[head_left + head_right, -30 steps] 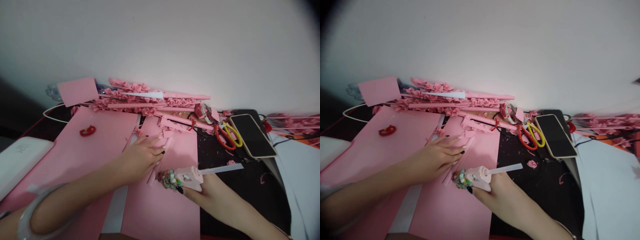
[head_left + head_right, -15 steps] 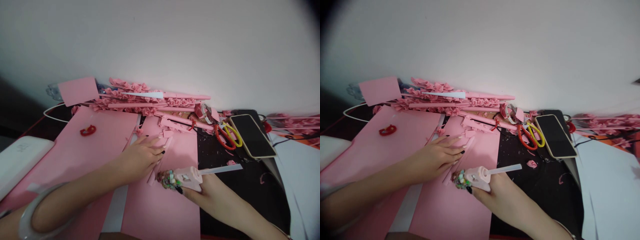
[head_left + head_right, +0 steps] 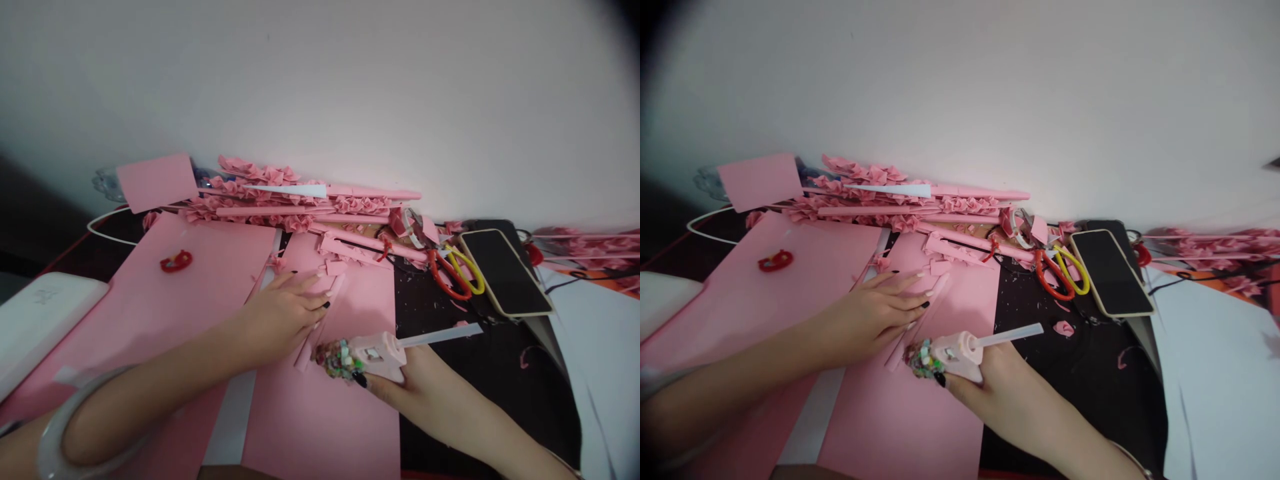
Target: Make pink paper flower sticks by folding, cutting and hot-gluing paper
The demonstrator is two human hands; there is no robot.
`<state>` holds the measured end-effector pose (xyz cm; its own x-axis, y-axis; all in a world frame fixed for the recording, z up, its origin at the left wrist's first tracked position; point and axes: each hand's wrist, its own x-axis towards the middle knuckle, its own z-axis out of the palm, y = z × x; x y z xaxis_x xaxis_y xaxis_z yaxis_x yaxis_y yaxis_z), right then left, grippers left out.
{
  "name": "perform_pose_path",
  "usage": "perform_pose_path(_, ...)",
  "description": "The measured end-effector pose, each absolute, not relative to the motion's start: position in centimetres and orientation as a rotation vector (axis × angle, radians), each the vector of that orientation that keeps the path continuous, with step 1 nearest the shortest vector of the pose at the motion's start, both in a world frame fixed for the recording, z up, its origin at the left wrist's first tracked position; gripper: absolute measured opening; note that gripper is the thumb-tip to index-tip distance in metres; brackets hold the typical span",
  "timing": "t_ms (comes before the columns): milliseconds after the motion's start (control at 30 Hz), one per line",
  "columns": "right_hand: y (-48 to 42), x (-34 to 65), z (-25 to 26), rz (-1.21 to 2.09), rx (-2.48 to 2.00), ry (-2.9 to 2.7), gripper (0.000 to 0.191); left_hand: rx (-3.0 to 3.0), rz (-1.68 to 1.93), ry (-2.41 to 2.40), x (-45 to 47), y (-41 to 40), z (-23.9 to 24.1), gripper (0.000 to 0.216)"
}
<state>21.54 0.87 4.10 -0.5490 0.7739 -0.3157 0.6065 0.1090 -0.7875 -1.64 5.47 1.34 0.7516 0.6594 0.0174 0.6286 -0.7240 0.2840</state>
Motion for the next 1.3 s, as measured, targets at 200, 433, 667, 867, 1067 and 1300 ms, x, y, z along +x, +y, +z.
perform_pose_path(200, 0.7, 21.6, 3.8, 1.555, -1.353, -2.092, 0.012, 2.7, 0.172, 0.992, -1.7, 5.6, 1.0, 0.026)
perform_pose_path(433, 0.7, 21.8, 3.5, 1.547, -1.388, -2.072, 0.011, 2.697, 0.203, 1.003, -1.7, 5.5, 0.8, 0.025)
perform_pose_path(667, 0.7, 21.9, 3.4, 1.452, -1.425, -2.147, 0.012, 2.718, 0.214, 0.99, -1.8, 5.6, 0.6, 0.026)
perform_pose_path(867, 0.6, 21.8, 3.3, 1.435, -1.435, -2.14, 0.01, 2.713, 0.187, 0.988, -1.8, 5.6, 0.6, 0.028)
perform_pose_path(1067, 0.9, 22.0, 3.2, 1.34, -1.427, -2.146, 0.007, 2.733, 0.139, 1.001, -1.8, 5.5, 0.8, 0.029)
perform_pose_path(1300, 1.4, 22.3, 3.0, 1.278, -1.434, -2.139, 0.009, 2.758, 0.116, 0.998, -1.7, 5.6, 0.8, 0.031)
